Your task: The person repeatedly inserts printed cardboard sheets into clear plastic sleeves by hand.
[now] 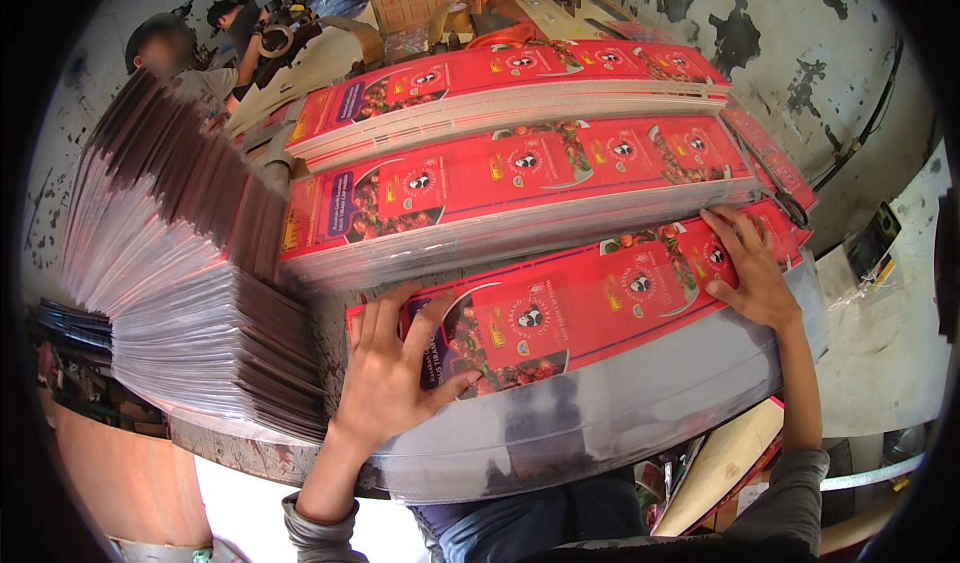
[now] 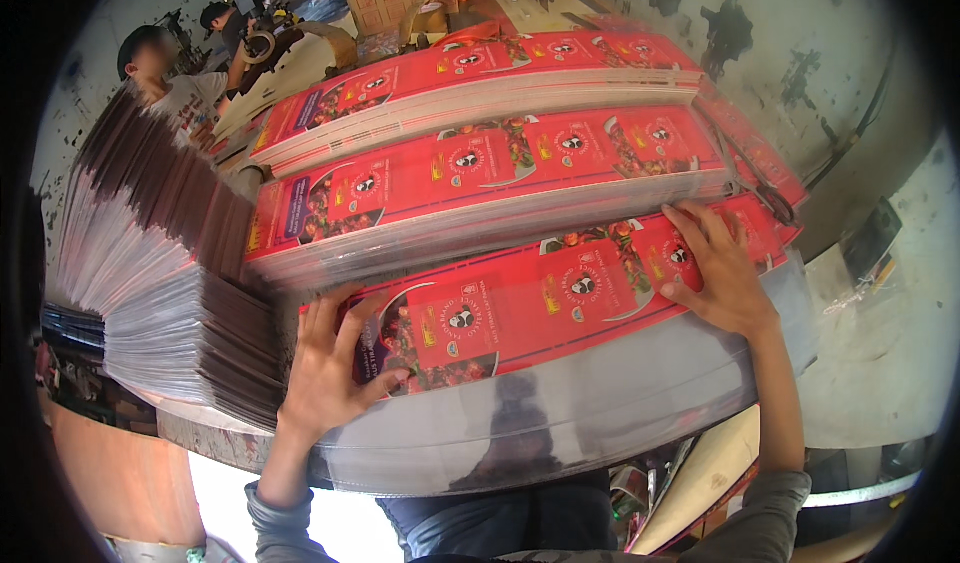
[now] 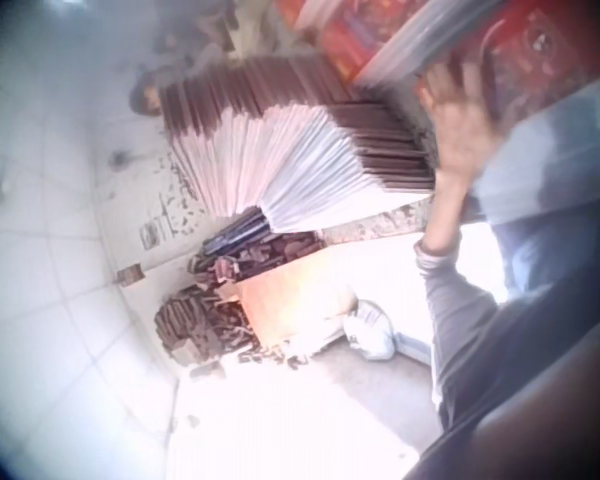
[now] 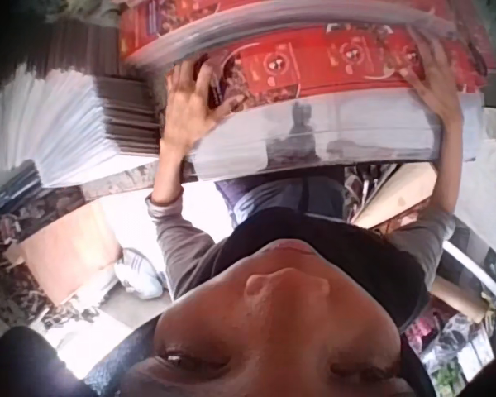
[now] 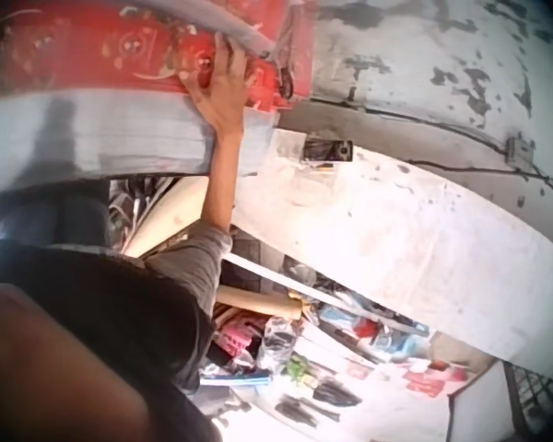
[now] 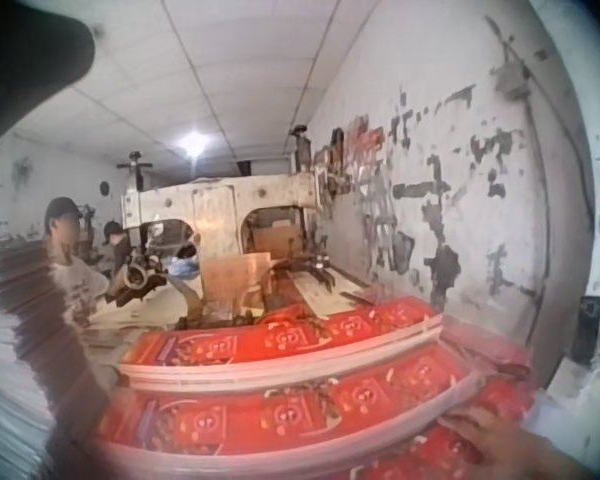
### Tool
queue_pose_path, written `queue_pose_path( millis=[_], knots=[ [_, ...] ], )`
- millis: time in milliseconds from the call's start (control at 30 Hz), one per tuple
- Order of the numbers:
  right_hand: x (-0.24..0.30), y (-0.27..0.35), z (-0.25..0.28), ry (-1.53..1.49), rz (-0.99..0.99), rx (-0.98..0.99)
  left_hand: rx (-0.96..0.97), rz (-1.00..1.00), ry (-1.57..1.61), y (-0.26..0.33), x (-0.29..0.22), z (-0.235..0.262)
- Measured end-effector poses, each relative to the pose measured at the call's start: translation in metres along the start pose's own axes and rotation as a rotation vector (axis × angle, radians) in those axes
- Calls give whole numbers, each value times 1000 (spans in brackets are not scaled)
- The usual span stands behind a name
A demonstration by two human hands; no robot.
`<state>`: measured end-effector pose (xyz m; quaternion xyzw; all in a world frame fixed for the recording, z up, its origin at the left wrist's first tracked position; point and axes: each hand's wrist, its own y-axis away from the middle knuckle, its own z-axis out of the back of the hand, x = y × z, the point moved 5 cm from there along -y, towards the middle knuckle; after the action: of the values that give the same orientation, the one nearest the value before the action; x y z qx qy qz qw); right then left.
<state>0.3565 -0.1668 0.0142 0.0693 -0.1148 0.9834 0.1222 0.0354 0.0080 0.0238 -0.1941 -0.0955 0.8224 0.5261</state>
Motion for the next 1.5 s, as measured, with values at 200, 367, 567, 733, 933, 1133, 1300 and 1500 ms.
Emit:
queue_pose_path(
  millis=[200, 367, 567, 733, 933, 1133, 1300, 1500],
  knots=[
    [0, -1, 6, 32, 6, -135, -101, -22, 69, -2, 6, 4],
    [-2, -3, 11, -63, 68, -312, -95, 9, 11, -1, 9, 4],
    [-4, 0, 10, -53, -27, -338, -157, -23, 139, 1, 17, -1],
    [-7, 1, 5, 43, -42, -363, -117, -25, 86, -2, 15, 0],
    [-12, 1, 7, -128, -59, -326, -83, 4, 96, -2, 18, 6],
    [0, -1, 10, -225, 112, -231, -103, -20, 179, -2, 20, 3],
    [-4, 2, 5, -292, 155, -268, -152, -50, 172, -3, 16, 4],
    [-3, 3, 2, -251, 129, -318, -158, 16, 249, 1, 23, 0]
  ],
)
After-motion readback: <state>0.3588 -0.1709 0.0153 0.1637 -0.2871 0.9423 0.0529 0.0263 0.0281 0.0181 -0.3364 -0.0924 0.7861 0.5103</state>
